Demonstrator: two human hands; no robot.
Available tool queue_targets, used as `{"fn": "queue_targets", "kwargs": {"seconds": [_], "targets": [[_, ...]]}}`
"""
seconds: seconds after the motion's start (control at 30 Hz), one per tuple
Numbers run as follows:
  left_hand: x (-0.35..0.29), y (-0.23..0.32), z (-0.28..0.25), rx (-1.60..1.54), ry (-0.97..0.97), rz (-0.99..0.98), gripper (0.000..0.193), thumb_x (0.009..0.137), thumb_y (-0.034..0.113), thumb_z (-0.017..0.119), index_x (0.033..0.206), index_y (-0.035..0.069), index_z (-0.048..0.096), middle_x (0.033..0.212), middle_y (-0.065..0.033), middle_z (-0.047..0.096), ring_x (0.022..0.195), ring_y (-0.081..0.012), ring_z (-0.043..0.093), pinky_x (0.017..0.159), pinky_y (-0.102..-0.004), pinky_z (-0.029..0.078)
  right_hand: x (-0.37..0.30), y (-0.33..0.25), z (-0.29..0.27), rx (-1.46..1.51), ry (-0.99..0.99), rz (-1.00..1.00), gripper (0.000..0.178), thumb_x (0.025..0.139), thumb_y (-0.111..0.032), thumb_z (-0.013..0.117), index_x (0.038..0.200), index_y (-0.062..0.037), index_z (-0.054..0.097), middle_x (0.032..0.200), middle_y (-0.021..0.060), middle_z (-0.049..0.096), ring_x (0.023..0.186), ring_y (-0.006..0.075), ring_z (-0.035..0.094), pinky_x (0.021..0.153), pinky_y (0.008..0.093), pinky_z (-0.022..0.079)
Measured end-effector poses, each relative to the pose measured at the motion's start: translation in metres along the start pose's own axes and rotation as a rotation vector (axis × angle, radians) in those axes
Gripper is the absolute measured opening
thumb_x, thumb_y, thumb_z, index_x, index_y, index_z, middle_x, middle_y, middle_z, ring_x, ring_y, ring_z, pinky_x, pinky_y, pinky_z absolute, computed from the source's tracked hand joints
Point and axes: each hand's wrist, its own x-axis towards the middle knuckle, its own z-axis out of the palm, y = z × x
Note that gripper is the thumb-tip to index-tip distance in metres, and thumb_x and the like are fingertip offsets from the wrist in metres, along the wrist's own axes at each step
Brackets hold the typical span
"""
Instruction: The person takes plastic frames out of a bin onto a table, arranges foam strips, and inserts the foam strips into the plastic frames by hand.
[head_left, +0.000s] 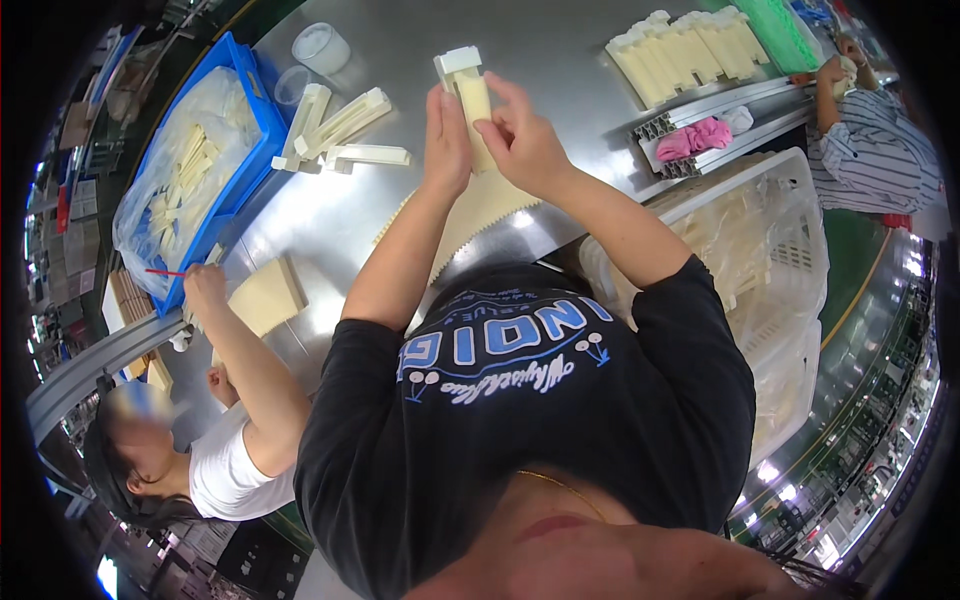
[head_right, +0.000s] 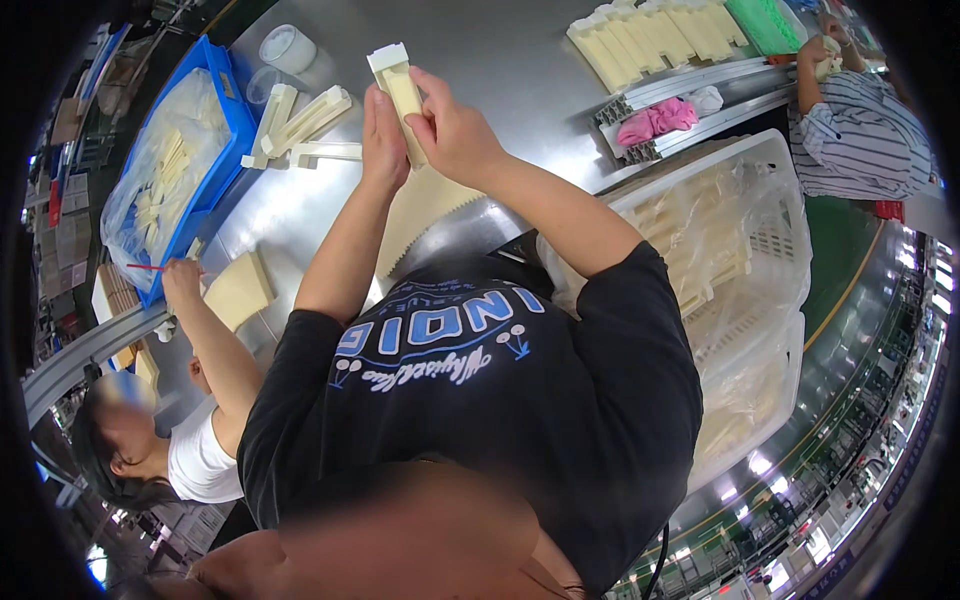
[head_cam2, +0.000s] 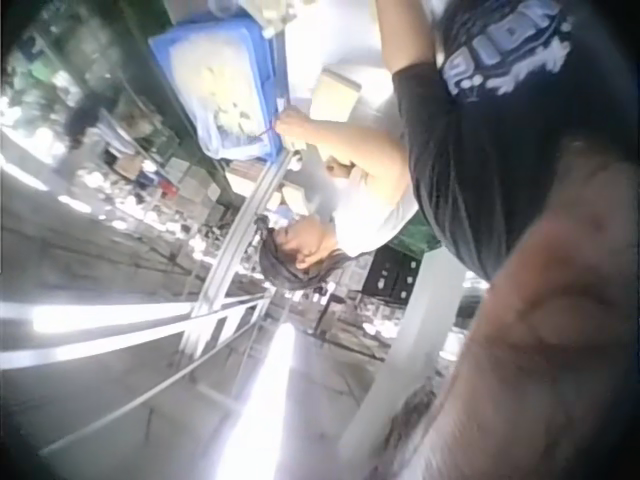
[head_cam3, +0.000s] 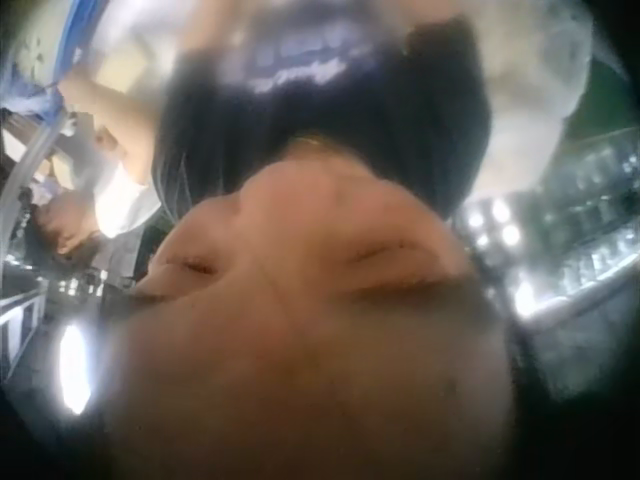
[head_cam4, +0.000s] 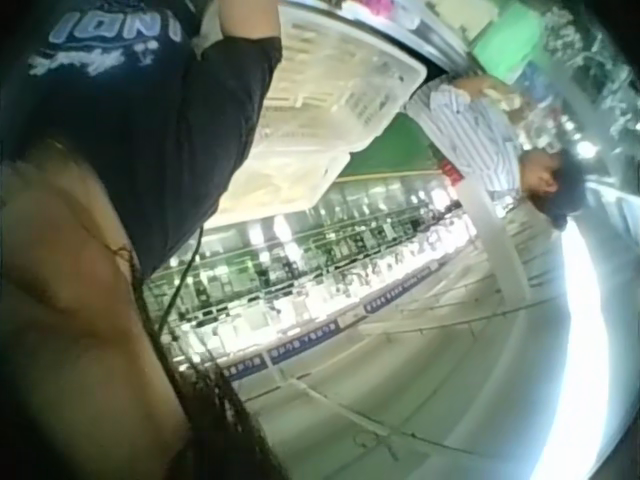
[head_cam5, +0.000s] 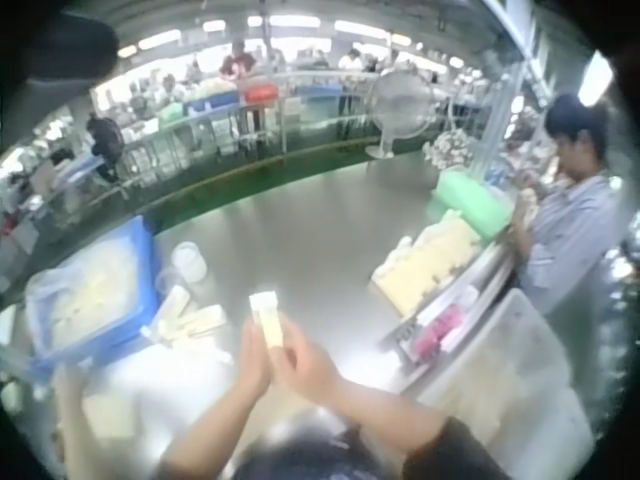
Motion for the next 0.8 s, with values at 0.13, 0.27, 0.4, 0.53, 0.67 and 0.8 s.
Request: {"fn": "queue_targets", "kwargs": {"seconds": [0.13,0.27,0.4,0.53,0.67,0.8], "targets": [[0.003,-0.002,-0.003,0.047,-0.02,0.032,0.036,0.093,0.034,0.022,0.112,0.006,0.035,0.096,-0.0056,0.047,0.087,-0.0125,0.046,0.076,-0.0269,0.04,0.003,0.0,0.0,0.004,-0.004,-0.011,0.051,0.079,-0.007,0.054,0.123,-0.0047,0.027,0.062,0.0082,0.054,0.05,0.0167,0.052,0.048,0.0274,0.041],[0.0,-0.001,0.001,-0.011,0.008,-0.037,0.037,0.093,0.035,0.022,0.111,0.007,0.036,0.095,-0.0053,0.047,0.086,-0.0124,0.047,0.076,-0.0269,0.041,0.005,0.001,-0.001,-0.089,-0.036,-0.037,0.05,0.078,-0.007,0.054,0.122,-0.005,0.031,0.061,0.0084,0.052,0.049,0.0192,0.051,0.048,0.0282,0.041],[0.0,0.006,0.002,-0.143,0.023,-0.099,0.031,0.092,0.031,0.028,0.109,0.007,0.038,0.094,-0.0056,0.047,0.085,-0.013,0.047,0.075,-0.0267,0.041,0.004,-0.005,-0.001,-0.252,0.031,-0.166,0.043,0.075,-0.009,0.055,0.116,-0.0049,0.043,0.069,0.0081,0.053,0.055,0.0203,0.052,0.049,0.0304,0.041],[0.001,0.019,0.003,-0.419,-0.01,-0.262,0.024,0.091,0.028,0.035,0.104,0.007,0.039,0.09,-0.005,0.048,0.083,-0.0139,0.048,0.074,-0.0283,0.042,0.008,-0.017,-0.006,-0.241,-0.039,-0.076,0.04,0.073,-0.009,0.056,0.112,-0.0049,0.047,0.072,0.008,0.052,0.061,0.0208,0.052,0.053,0.0318,0.042],[0.004,0.016,-0.003,-0.603,-0.065,-0.301,0.03,0.091,0.026,0.036,0.113,0.005,0.04,0.098,-0.0067,0.05,0.091,-0.0151,0.049,0.078,-0.0294,0.042,0.013,-0.017,-0.008,-0.338,-0.095,-0.089,0.04,0.072,-0.008,0.056,0.112,-0.0062,0.048,0.07,0.0076,0.05,0.063,0.0214,0.05,0.057,0.0326,0.041],[0.006,0.023,-0.005,-0.545,-0.086,-0.269,0.031,0.09,0.025,0.037,0.113,0.005,0.039,0.097,-0.0078,0.05,0.092,-0.0172,0.049,0.08,-0.0313,0.042,0.018,-0.019,-0.011,-0.139,-0.067,0.018,0.04,0.072,-0.006,0.055,0.112,-0.0095,0.05,0.071,0.0053,0.048,0.061,0.02,0.047,0.057,0.0313,0.041]]}}
